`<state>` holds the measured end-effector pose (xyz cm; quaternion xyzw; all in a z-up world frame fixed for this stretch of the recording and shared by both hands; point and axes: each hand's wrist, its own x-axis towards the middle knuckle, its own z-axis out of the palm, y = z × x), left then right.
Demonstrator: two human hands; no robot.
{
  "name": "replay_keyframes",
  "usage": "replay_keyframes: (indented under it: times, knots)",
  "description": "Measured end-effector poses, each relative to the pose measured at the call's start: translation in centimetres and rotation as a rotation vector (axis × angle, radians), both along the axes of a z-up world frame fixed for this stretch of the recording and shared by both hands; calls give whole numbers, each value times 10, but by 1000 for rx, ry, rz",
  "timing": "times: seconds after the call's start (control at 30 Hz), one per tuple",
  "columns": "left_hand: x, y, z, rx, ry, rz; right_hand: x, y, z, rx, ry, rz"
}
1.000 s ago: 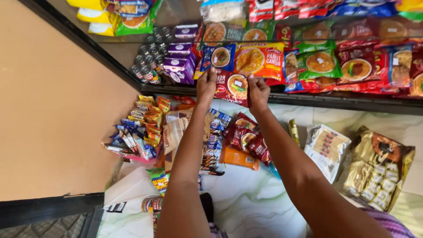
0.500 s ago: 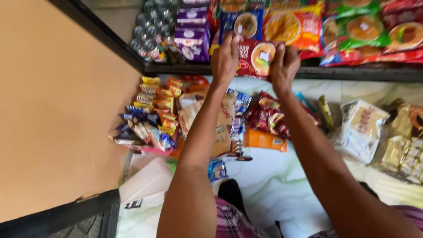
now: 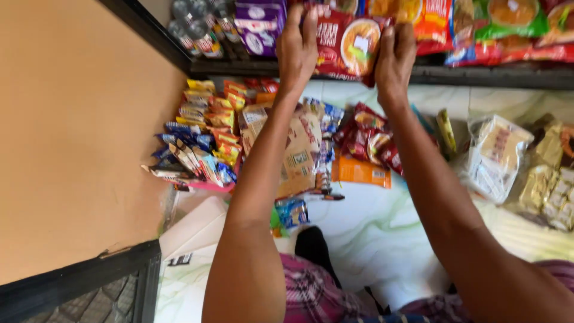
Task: The recorder is organizing and stocking various food items, snacks, and canned goods on shelves and from a pile on the floor.
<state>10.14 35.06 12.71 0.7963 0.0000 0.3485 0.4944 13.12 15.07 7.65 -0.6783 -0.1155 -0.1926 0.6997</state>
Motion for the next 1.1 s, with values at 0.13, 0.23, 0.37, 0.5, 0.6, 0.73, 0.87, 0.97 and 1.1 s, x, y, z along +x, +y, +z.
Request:
replay_keyframes:
  times: [0.13, 0.23, 0.37, 0.5, 0.6, 0.73, 0.87, 0.97, 1.1]
  knots:
    - [-5, 8, 19, 56, -46, 92, -13, 19, 31, -198, -209, -129]
    - [-12, 6, 38, -39, 142, 83, -6, 23, 39, -157, -290, -118]
    - [0, 12, 54, -45, -50, 100, -4, 27, 91, -35, -341, -54]
    - [9, 31, 79, -235, -215, -52, -4, 32, 134, -73, -332, -90]
    - [26, 61, 75, -413, -183, -275, 10, 36, 156, -191, -367, -79]
    - [36, 89, 84, -450, -209, -346, 32, 49, 176, -123, -318, 303]
    - [25, 77, 122, -611, -106, -274, 44, 71, 180, -367, -394, 139]
    - [44, 75, 117, -452, -15, 43, 63, 88, 169, -472, -485, 4]
    - [62, 81, 98, 9, -429, 304, 78, 103, 167, -552, -487, -84]
